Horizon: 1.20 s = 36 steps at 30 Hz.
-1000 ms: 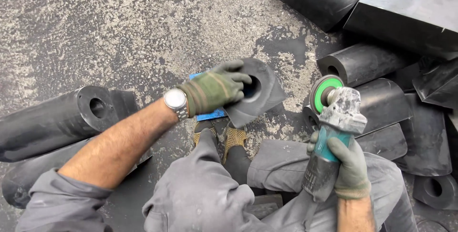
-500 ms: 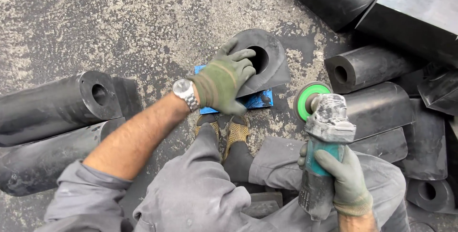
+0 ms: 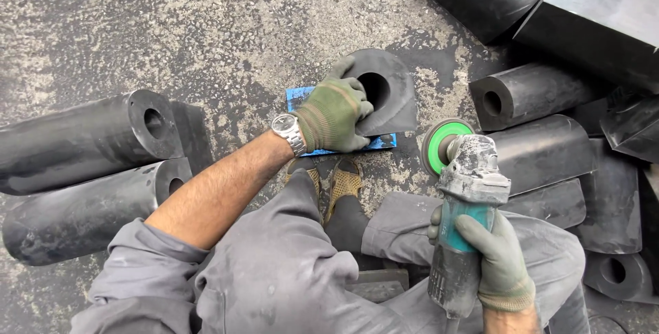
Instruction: The person sits on the workshop floor and uses an angle grinder to grind the edges and surfaces of black rubber blocks with holes, rotating and repositioning each piece to grind different sides, then sets finished pieces aside and picks up the next one.
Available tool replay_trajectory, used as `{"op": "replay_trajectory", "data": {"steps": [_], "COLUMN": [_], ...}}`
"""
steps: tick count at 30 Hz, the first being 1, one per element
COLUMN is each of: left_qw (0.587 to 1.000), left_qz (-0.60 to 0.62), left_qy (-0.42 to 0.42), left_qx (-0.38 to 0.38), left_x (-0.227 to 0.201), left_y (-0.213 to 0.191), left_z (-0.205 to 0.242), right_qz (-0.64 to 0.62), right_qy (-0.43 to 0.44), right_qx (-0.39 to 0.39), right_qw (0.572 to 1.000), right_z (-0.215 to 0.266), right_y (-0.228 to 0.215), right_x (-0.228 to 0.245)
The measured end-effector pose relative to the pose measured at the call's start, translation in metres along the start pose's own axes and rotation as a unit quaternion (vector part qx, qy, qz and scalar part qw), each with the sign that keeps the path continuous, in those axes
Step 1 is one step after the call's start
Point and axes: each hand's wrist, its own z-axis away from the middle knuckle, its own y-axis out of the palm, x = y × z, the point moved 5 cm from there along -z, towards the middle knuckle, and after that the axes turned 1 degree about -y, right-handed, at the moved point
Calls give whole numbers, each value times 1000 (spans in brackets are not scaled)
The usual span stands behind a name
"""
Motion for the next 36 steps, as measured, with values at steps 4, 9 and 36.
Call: {"op": "replay_trajectory", "data": {"steps": [4,9,36], "left_qw": [999,1000,547], "left_qz": [5,-22,657], "left_qy": [25,3,-414], "left_qx": [-40,22,-314], "left_x": [7,1,-215], "left_y": [13,-10,97], "left_z": [5,-5,98], "right_qz": [-50,-75,195], "right_qy": [-10,-8,35], "right_qx": [21,16,22], "right_qw": [998,997,980], "right_z": [3,9,-7], "right_y": [3,6,84], "right_x": [0,-5,3]}}
